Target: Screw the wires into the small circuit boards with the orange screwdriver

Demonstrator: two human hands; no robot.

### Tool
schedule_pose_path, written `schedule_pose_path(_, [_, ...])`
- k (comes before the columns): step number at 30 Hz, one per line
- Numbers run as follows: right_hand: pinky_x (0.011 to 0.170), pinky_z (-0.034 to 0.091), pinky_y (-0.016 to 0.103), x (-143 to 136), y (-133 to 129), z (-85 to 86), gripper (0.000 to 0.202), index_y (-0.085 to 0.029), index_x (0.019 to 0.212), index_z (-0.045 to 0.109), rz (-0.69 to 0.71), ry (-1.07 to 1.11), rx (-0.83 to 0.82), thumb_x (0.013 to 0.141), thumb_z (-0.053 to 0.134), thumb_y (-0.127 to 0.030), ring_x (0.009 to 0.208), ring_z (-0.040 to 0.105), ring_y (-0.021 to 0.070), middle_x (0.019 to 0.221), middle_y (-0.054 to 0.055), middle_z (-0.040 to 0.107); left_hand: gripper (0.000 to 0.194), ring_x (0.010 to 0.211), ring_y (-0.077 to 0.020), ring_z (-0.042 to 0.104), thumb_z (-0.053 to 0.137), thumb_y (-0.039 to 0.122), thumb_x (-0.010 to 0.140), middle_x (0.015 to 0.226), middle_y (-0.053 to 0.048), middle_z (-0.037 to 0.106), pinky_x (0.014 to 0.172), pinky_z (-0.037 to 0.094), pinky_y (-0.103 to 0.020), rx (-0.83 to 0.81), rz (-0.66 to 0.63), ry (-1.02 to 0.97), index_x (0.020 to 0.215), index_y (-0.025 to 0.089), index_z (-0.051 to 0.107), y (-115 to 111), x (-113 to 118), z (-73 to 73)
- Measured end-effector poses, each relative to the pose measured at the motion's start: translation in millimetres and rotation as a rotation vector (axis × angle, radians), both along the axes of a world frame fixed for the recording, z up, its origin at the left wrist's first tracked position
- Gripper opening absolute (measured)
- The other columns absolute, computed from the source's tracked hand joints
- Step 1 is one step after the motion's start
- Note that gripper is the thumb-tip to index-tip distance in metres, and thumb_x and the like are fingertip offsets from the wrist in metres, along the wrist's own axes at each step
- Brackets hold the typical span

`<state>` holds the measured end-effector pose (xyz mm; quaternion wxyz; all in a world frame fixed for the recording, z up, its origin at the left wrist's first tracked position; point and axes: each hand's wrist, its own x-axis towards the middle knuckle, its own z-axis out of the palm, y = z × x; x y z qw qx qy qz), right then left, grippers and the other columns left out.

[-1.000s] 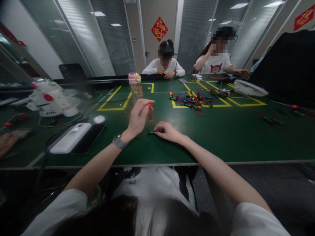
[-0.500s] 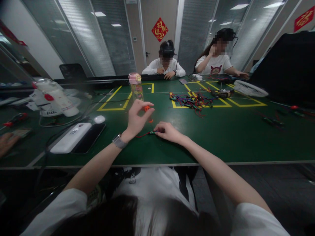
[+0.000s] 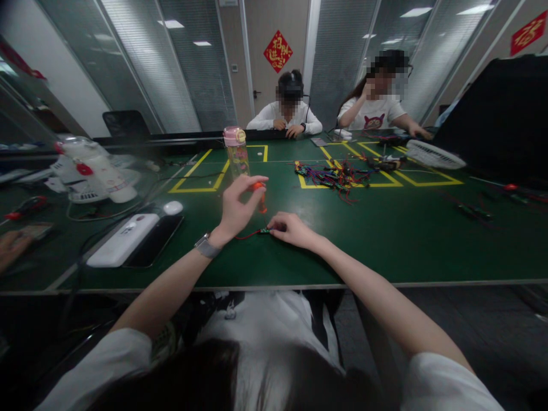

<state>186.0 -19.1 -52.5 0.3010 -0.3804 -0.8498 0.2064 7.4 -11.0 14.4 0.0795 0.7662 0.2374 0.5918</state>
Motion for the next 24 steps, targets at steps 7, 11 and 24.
schedule_pose_path(7, [0.067, 0.046, 0.027, -0.2, 0.0, 0.1, 0.009, -0.015, 0.086, 0.068, 0.003, 0.007, 0.000, 0.081, 0.061, -0.017, 0.068, 0.057, 0.0140, 0.080, 0.004, 0.063, 0.024, 0.085, -0.0124, 0.057, 0.048, 0.028, 0.095, 0.092, -0.003, 0.062, 0.079, 0.048, -0.027, -0.011, -0.015, 0.025, 0.111, 0.022, 0.064, 0.5, -0.5, -0.7])
schedule_pose_path(11, [0.066, 0.046, 0.026, 0.1, 0.7, -0.7, 0.009, -0.015, 0.086, 0.068, 0.004, 0.012, 0.000, 0.081, 0.062, -0.017, 0.067, 0.057, 0.0137, 0.080, 0.004, 0.063, 0.032, 0.096, -0.0127, 0.059, 0.037, 0.024, 0.099, 0.109, -0.005, 0.064, 0.089, 0.047, -0.030, -0.012, -0.078, 0.051, 0.125, 0.023, 0.055, 1.7, -1.2, -2.9])
schedule_pose_path(24, [0.065, 0.045, 0.026, -0.8, 0.0, 0.2, 0.008, -0.015, 0.085, 0.068, -0.012, -0.006, 0.009, 0.080, 0.062, -0.016, 0.067, 0.056, 0.0133, 0.078, 0.003, 0.062, 0.013, 0.078, -0.0128, 0.053, 0.062, 0.031, 0.088, 0.082, 0.000, 0.056, 0.073, 0.047, -0.027, 0.041, 0.061, 0.005, 0.095, 0.021, 0.066, -0.2, 1.2, -1.1])
